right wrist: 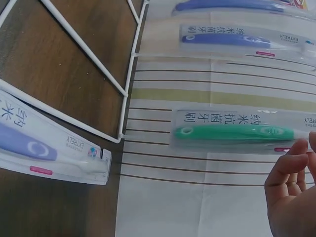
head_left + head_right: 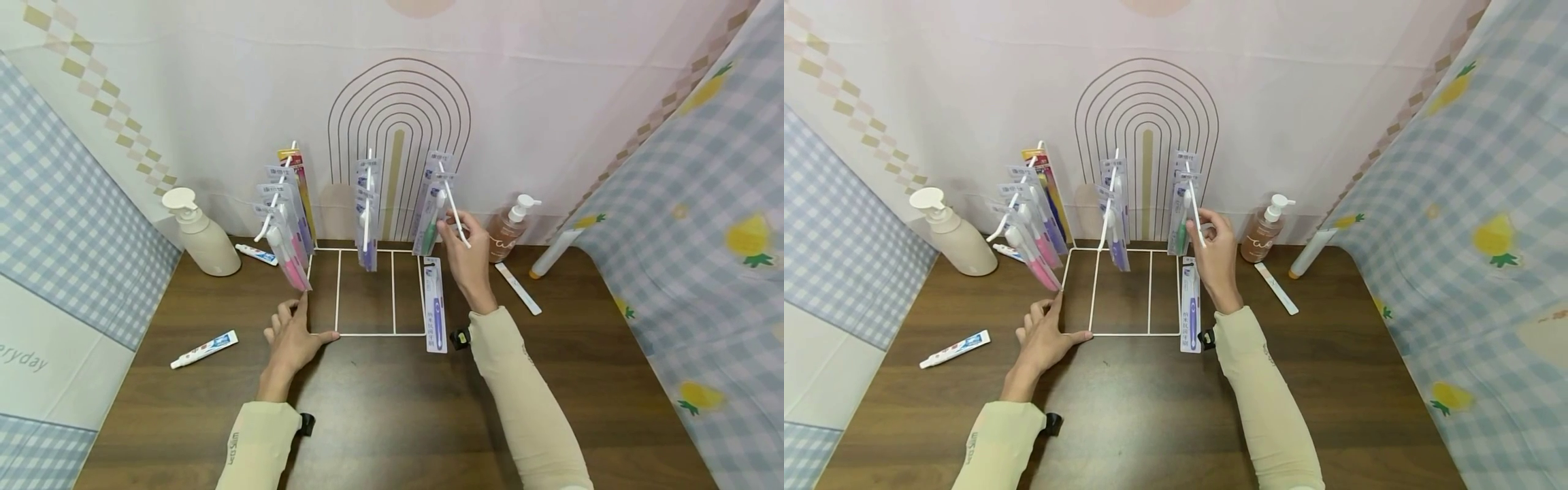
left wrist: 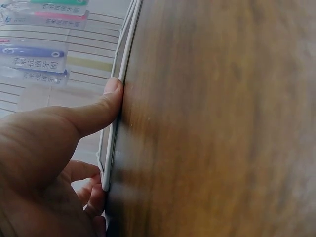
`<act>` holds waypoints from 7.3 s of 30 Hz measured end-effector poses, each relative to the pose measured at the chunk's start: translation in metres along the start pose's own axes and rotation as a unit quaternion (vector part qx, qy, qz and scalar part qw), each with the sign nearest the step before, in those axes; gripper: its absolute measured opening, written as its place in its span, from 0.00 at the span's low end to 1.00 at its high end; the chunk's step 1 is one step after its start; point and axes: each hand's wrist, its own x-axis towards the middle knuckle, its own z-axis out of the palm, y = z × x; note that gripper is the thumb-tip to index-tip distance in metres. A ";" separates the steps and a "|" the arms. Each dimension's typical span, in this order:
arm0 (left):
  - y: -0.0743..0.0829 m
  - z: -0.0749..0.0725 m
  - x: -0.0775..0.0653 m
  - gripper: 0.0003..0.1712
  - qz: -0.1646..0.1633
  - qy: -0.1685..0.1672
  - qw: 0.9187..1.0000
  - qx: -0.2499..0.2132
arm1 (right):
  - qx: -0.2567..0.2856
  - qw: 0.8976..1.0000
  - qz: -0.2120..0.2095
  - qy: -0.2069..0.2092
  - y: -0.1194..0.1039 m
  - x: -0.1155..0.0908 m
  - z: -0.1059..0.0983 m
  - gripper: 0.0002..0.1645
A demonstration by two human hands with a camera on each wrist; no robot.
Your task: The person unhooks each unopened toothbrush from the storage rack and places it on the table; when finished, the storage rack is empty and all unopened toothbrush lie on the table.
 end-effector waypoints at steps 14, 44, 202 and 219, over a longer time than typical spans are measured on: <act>0.004 -0.002 0.000 0.71 -0.013 -0.009 1.000 0.002 | 0.006 0.999 -0.018 0.030 0.000 0.005 -0.002 0.11; 0.003 -0.001 0.000 0.71 -0.013 -0.007 1.000 0.014 | -0.187 0.970 0.152 0.003 0.184 0.005 -0.071 0.13; 0.002 0.001 -0.003 0.69 -0.010 0.002 1.000 0.014 | -0.311 0.920 0.238 -0.030 0.144 -0.030 -0.084 0.20; 0.004 0.000 -0.003 0.69 -0.007 0.009 1.000 0.015 | -0.330 0.906 0.264 -0.019 0.117 -0.039 -0.074 0.17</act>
